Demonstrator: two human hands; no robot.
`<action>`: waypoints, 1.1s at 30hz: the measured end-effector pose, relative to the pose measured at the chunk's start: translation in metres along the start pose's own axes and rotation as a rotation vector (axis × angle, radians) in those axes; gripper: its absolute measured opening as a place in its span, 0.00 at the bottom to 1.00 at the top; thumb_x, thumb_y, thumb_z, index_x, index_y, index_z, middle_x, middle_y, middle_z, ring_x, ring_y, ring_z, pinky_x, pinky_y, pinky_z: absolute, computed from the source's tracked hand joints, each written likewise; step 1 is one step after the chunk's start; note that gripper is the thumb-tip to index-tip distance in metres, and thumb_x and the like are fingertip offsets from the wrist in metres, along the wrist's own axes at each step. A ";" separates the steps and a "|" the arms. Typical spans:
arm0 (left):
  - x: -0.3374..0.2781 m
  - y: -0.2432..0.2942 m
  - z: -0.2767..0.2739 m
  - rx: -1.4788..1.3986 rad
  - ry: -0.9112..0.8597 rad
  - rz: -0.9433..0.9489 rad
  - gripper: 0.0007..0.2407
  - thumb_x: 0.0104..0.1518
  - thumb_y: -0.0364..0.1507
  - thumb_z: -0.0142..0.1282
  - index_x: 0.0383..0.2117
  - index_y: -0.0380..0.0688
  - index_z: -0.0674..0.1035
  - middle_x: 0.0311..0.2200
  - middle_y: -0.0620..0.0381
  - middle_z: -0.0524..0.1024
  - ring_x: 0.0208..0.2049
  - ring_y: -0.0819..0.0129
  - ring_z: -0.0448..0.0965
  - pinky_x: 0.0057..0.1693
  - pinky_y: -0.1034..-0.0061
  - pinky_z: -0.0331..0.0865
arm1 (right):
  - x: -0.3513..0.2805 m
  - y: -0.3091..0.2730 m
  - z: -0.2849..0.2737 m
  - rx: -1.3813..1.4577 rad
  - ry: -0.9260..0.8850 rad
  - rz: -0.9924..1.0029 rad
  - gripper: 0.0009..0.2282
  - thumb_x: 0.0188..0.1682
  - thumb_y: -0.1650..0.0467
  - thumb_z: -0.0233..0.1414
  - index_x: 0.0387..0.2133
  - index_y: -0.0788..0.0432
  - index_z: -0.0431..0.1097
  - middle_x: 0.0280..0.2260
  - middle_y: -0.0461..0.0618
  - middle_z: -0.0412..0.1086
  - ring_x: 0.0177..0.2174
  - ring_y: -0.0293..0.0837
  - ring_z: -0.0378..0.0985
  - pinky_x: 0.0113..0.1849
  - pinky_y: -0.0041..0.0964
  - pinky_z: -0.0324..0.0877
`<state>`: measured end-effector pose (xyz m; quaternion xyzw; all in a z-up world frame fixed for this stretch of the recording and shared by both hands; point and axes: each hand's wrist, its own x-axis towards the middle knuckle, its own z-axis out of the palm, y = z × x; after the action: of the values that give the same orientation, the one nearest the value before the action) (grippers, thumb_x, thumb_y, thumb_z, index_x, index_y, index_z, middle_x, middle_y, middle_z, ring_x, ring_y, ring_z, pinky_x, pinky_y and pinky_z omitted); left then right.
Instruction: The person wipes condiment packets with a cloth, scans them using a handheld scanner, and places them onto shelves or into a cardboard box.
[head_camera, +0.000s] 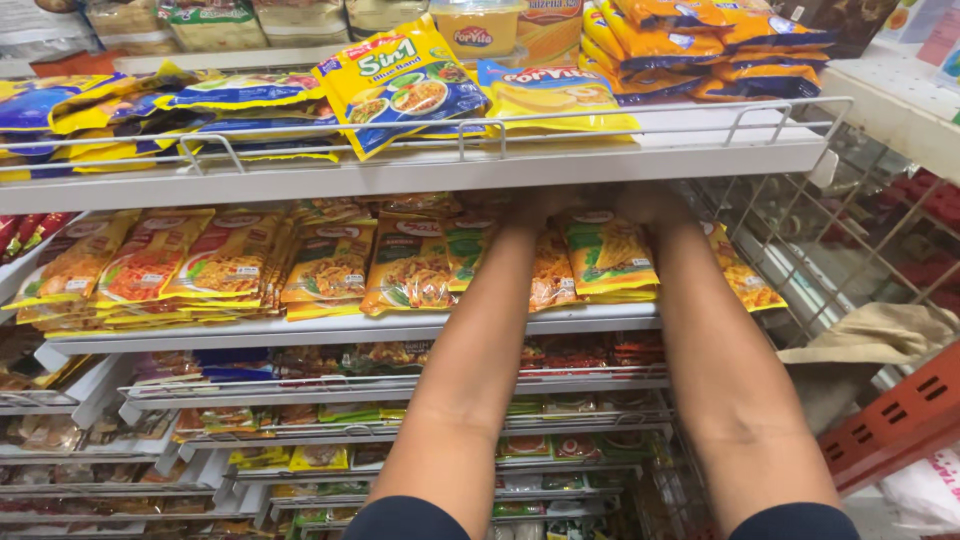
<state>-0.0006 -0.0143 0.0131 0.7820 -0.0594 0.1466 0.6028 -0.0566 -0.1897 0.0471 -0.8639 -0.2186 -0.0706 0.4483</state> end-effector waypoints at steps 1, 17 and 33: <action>-0.001 -0.003 0.002 0.007 -0.001 -0.006 0.19 0.56 0.40 0.51 0.46 0.39 0.82 0.51 0.37 0.76 0.53 0.45 0.77 0.60 0.59 0.68 | 0.005 0.008 -0.001 -0.192 -0.012 0.004 0.27 0.44 0.69 0.68 0.57 0.64 0.68 0.54 0.58 0.70 0.53 0.51 0.70 0.53 0.45 0.65; -0.006 0.009 0.007 0.266 -0.059 0.033 0.19 0.57 0.40 0.51 0.47 0.40 0.81 0.52 0.37 0.75 0.55 0.45 0.75 0.62 0.58 0.66 | -0.013 -0.008 -0.025 -0.235 0.016 -0.027 0.26 0.40 0.64 0.62 0.53 0.61 0.70 0.51 0.61 0.73 0.49 0.53 0.76 0.49 0.47 0.70; -0.203 0.071 -0.132 1.041 0.172 0.287 0.31 0.50 0.49 0.59 0.53 0.33 0.76 0.55 0.17 0.67 0.54 0.20 0.66 0.57 0.33 0.62 | -0.133 -0.053 -0.004 -0.489 0.015 -0.300 0.26 0.52 0.57 0.52 0.58 0.60 0.66 0.61 0.64 0.63 0.61 0.63 0.62 0.60 0.52 0.57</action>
<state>-0.2336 0.0768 0.0479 0.9463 -0.0355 0.3008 0.1128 -0.1988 -0.2083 0.0460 -0.9038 -0.3171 -0.1931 0.2127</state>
